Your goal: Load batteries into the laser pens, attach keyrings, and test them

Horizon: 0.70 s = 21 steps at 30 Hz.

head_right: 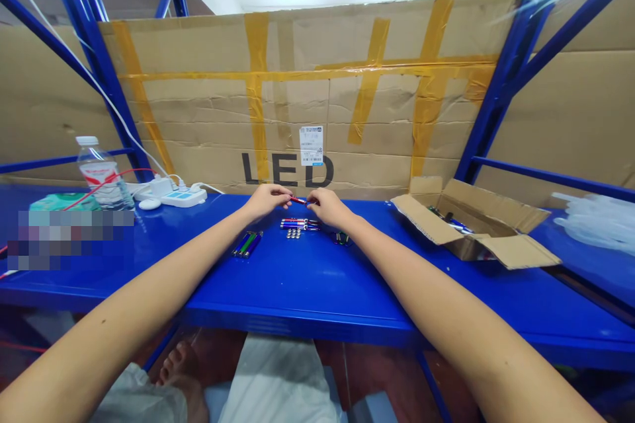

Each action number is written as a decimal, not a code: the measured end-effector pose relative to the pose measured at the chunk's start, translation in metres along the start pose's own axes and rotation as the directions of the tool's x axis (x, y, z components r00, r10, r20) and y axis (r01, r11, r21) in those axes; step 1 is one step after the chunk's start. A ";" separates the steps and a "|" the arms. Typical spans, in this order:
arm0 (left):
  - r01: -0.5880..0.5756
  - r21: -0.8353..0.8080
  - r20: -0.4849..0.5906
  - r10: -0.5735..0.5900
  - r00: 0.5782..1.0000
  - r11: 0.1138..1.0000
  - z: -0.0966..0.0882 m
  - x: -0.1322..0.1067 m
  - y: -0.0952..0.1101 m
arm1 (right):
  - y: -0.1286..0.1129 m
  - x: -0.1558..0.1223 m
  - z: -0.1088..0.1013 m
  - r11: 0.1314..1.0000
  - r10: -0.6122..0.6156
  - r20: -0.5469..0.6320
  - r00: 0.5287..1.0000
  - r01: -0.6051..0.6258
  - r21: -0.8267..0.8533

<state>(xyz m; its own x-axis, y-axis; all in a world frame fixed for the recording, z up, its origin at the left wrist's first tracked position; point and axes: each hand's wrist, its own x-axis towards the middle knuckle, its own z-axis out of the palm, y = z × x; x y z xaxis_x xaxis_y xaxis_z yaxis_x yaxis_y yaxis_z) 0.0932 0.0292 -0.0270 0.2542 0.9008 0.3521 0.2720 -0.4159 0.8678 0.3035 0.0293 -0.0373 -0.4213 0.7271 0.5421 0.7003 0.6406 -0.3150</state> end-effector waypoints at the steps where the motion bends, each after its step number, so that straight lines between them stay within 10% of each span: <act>1: 0.007 -0.014 0.004 -0.007 1.000 1.000 0.000 -0.001 0.000 | 0.001 -0.001 -0.001 0.999 -0.028 -0.005 1.000 0.027 -0.030; 10: -0.093 0.445 0.059 0.074 0.996 0.891 0.002 0.001 -0.008 | -0.001 -0.008 -0.005 0.972 -0.031 0.098 0.995 0.053 -0.231; 21: 0.012 0.544 0.184 -0.133 0.974 0.839 0.001 0.002 -0.013 | -0.014 -0.014 -0.004 0.965 0.078 0.260 0.962 -0.007 -0.263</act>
<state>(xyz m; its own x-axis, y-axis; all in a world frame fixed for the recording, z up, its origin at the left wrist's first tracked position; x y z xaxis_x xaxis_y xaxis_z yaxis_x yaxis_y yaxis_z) 0.0913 0.0361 -0.0375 0.3819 0.9097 0.1629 0.7362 -0.4061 0.5414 0.3020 0.0094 -0.0369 -0.5004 0.8141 0.2947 0.8303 0.5477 -0.1030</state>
